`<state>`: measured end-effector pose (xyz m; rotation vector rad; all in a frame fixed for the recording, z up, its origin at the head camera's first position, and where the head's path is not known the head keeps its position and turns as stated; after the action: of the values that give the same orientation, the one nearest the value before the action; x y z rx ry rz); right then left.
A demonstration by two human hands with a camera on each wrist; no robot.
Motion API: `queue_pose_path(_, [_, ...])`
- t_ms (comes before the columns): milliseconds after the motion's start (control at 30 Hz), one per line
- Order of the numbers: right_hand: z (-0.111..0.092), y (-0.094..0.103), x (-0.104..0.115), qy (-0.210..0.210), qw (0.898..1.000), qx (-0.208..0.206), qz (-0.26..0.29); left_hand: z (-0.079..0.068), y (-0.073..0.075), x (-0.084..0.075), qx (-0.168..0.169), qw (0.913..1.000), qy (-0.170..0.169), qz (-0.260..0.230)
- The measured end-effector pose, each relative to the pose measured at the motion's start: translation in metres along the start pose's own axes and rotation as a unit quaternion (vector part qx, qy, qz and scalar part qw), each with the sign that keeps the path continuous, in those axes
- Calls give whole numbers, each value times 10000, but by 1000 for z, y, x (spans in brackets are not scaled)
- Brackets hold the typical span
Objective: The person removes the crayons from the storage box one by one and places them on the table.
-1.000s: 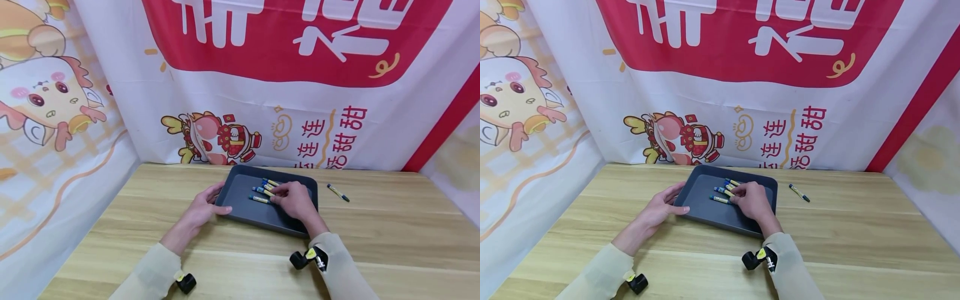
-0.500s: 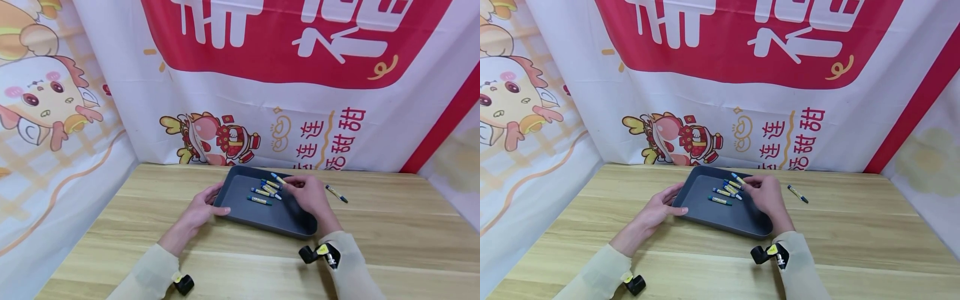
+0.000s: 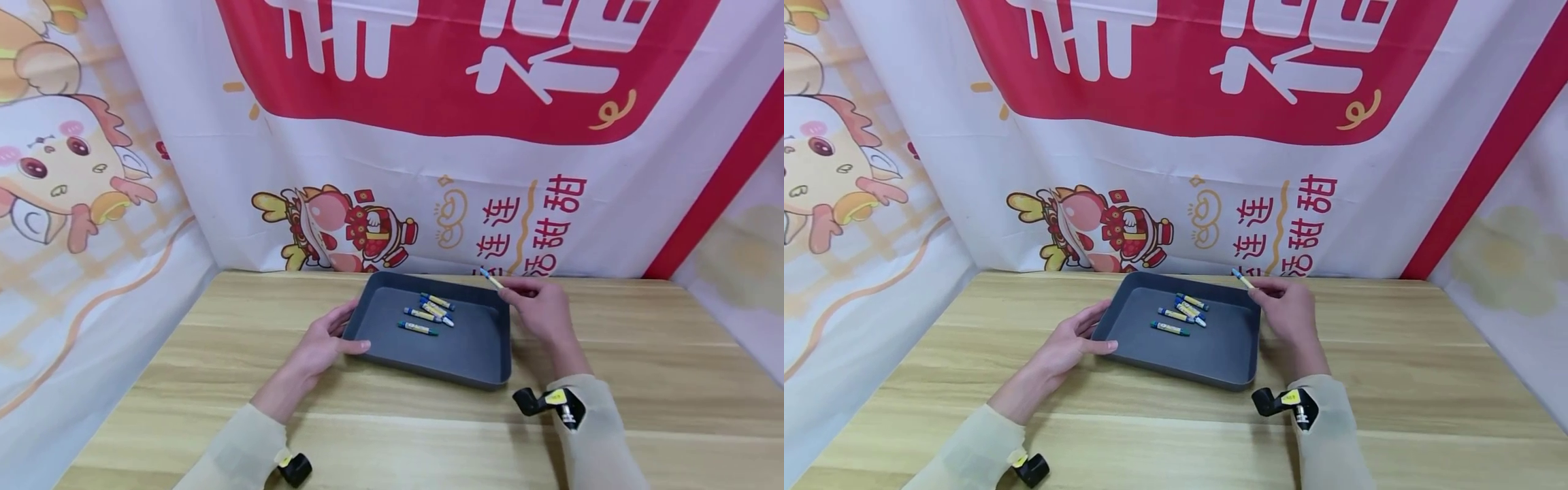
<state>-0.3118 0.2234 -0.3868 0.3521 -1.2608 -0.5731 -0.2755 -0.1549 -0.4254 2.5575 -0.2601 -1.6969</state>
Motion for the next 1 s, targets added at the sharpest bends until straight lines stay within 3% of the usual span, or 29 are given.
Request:
queue_pose_path(500, [-4, 31, -34, -472, 9980, -416, -82, -2, 1, 1, 42, 10000, -76, -27])
queue_pose_path(867, [-8, 37, -50, -685, 9956, -356, -535, 0, 3, 1, 56, 9999, -124, -30])
queue_pose_path(1000, [-10, 38, -54, -889, 9947, -209, -474, 0, 1, 2, 42, 9999, -104, -19])
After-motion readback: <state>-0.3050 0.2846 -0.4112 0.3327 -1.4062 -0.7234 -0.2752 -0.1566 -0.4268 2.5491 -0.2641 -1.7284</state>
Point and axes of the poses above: each hand's wrist, its own z-axis towards the middle knuckle, its own y-axis out of the back of the hand, x = y × z, the point moved 3 cm from there along z, towards the middle knuckle, and after that the axes turned 9 degrees about y, right-handed, at the moved point
